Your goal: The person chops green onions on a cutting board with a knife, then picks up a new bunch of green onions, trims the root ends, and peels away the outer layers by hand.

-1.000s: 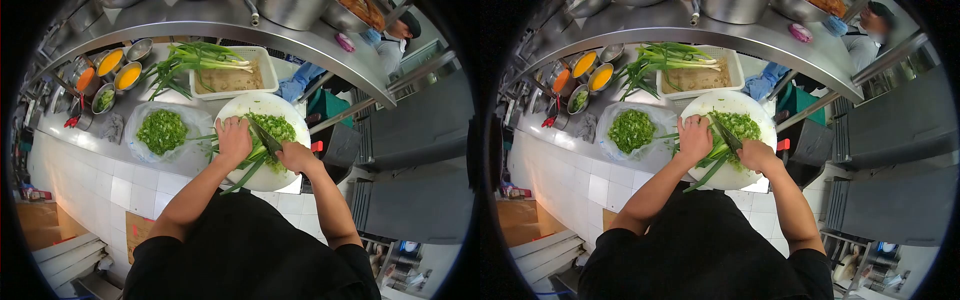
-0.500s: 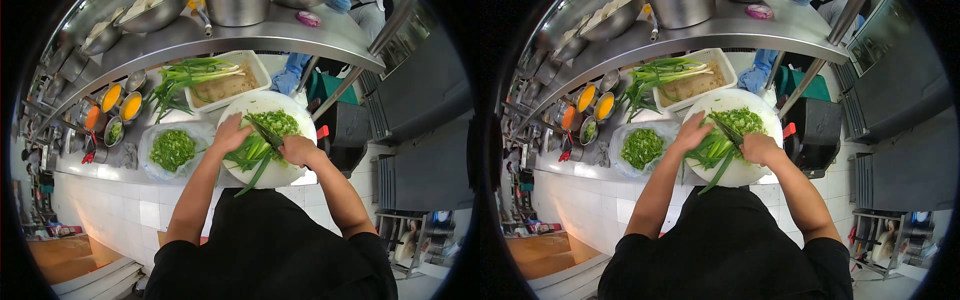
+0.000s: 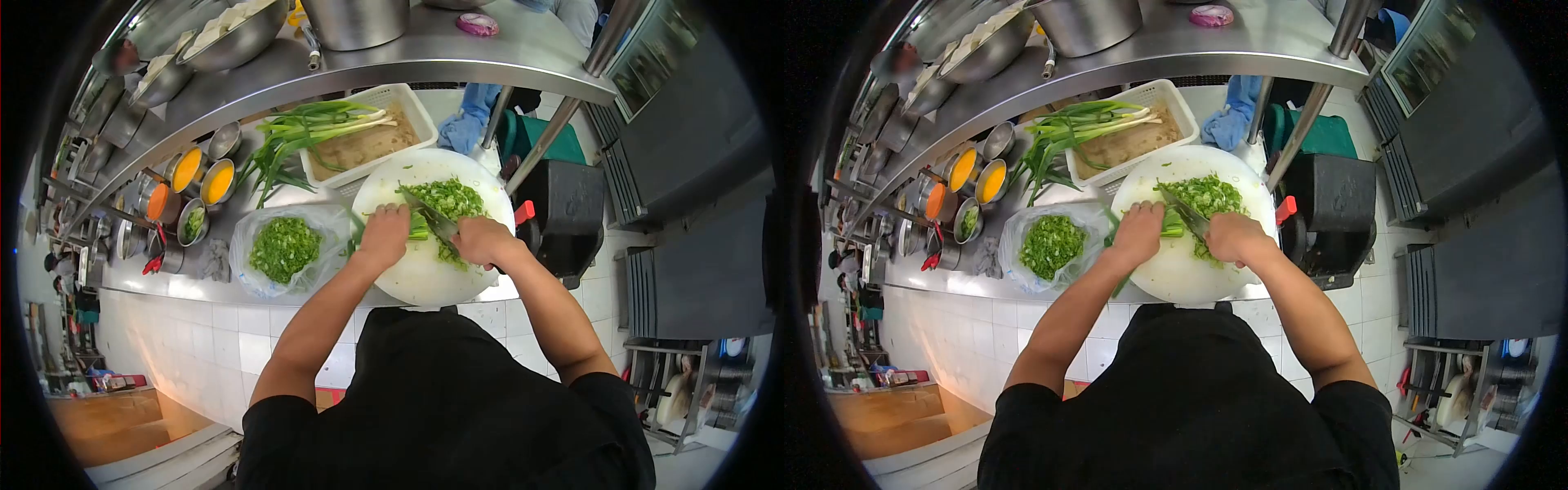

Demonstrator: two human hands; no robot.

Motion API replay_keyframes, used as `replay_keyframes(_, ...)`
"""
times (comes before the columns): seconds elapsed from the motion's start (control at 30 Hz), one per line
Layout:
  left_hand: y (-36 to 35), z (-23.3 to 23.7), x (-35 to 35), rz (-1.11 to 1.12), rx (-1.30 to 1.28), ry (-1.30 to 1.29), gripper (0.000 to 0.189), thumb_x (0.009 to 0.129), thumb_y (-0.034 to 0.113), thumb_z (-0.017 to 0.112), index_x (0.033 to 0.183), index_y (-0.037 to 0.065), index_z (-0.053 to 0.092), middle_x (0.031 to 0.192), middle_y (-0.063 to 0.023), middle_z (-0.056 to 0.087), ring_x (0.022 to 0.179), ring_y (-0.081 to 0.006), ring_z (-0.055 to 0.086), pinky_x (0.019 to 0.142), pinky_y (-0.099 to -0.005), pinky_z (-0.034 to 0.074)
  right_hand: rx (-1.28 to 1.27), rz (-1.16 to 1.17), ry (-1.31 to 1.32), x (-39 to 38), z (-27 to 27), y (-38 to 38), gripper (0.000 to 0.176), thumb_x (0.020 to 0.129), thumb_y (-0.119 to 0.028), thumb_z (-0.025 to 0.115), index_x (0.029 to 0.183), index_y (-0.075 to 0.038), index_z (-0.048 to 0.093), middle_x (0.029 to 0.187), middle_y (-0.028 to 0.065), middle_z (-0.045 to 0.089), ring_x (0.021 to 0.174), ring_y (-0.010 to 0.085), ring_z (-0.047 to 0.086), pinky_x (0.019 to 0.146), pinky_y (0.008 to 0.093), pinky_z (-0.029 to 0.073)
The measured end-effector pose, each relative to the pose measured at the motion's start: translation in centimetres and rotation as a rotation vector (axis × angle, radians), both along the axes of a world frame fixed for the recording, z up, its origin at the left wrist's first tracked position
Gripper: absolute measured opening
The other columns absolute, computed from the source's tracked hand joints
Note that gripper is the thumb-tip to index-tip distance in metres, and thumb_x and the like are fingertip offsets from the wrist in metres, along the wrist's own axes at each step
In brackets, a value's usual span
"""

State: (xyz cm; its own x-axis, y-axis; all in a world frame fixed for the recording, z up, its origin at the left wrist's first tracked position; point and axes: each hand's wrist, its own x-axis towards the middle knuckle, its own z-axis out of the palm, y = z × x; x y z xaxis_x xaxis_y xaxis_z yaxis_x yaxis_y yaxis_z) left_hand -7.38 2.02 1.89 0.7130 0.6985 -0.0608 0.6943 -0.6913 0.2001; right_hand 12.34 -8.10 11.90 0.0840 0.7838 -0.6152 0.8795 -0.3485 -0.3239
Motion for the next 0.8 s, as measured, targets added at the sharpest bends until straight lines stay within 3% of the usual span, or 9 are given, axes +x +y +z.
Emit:
replay_keyframes(0.03,-0.6,-0.6,0.3,-0.010,0.158,-0.050,0.050,0.078,0.009,0.071,0.125,-0.003,0.057,0.116,-0.0219,0.064,0.115,-0.0387,0.061,0.099,-0.0507,0.049,0.008,-0.013,0.004,0.0,-0.2,-0.1,0.036,0.107,-0.028,0.053,0.110,0.006,0.063,0.079,0.0172,0.073,0.054,0.0271,0.070,0.061,0.0435,0.058)
replay_keyframes(0.07,-1.4,-2.6,0.6,0.097,0.211,-0.181,0.059,0.078,0.015,0.073,0.131,-0.003,0.055,0.119,-0.0210,0.061,0.118,-0.0374,0.058,0.103,-0.0508,0.045,0.016,-0.026,0.008,0.0,-0.4,-0.2,0.036,0.107,-0.028,0.053,0.110,0.006,0.062,0.079,0.0172,0.074,0.055,0.0272,0.071,0.062,0.0434,0.058)
replay_keyframes(0.17,-3.5,-2.8,0.7,0.123,0.265,-0.442,0.068,0.078,0.022,0.075,0.136,-0.004,0.053,0.125,-0.0213,0.057,0.123,-0.0383,0.053,0.109,-0.0533,0.039,0.045,-0.031,0.001,-0.1,0.0,-0.4,0.034,0.107,-0.028,0.053,0.111,0.005,0.061,0.079,0.0170,0.073,0.053,0.0271,0.070,0.062,0.0427,0.058)
replay_keyframes(0.2,-3.6,-2.4,0.4,0.114,0.218,-0.419,0.078,0.077,0.030,0.078,0.140,-0.006,0.050,0.130,-0.0216,0.053,0.126,-0.0385,0.048,0.114,-0.0535,0.033,0.047,-0.025,-0.001,-0.2,0.1,-0.6,0.034,0.107,-0.027,0.053,0.112,0.005,0.061,0.079,0.0169,0.073,0.052,0.0270,0.070,0.061,0.0424,0.058)
replay_keyframes(0.4,-4.1,-1.3,-0.1,0.068,0.169,-0.409,0.095,0.082,0.054,0.077,0.149,-0.006,0.043,0.138,-0.0235,0.049,0.130,-0.0397,0.044,0.115,-0.0540,0.032,0.077,0.097,-0.099,-0.6,-0.4,-0.5,0.040,0.099,-0.025,0.060,0.123,0.007,0.056,0.098,0.0240,0.075,0.080,0.0347,0.077,0.078,0.0457,0.060)
replay_keyframes(0.5,-3.6,-2.4,-0.2,0.099,0.218,-0.469,0.074,0.096,0.047,0.065,0.147,-0.004,0.051,0.131,-0.0190,0.055,0.125,-0.0365,0.049,0.113,-0.0519,0.034,0.136,0.143,-0.100,-0.7,-0.8,-1.1,0.047,0.098,-0.027,0.061,0.128,0.009,0.051,0.107,0.0273,0.074,0.100,0.0403,0.074,0.089,0.0495,0.057)
replay_keyframes(0.6,-2.8,-3.6,-0.1,0.214,0.074,-0.581,0.051,0.103,0.032,0.058,0.143,0.002,0.060,0.125,-0.0155,0.059,0.120,-0.0346,0.053,0.109,-0.0509,0.038,0.097,0.098,-0.042,-1.1,0.0,-1.5,0.047,0.099,-0.024,0.060,0.132,0.007,0.050,0.109,0.0287,0.073,0.109,0.0436,0.071,0.094,0.0520,0.054)
replay_keyframes(0.8,-2.9,-4.0,1.1,0.318,0.260,-0.693,0.029,0.100,0.016,0.059,0.124,0.005,0.069,0.108,-0.0138,0.065,0.106,-0.0334,0.061,0.101,-0.0486,0.044,0.171,0.045,-0.136,-2.7,0.6,-3.0,0.038,0.102,-0.020,0.054,0.134,0.001,0.050,0.100,0.0263,0.075,0.098,0.0428,0.074,0.089,0.0536,0.055)
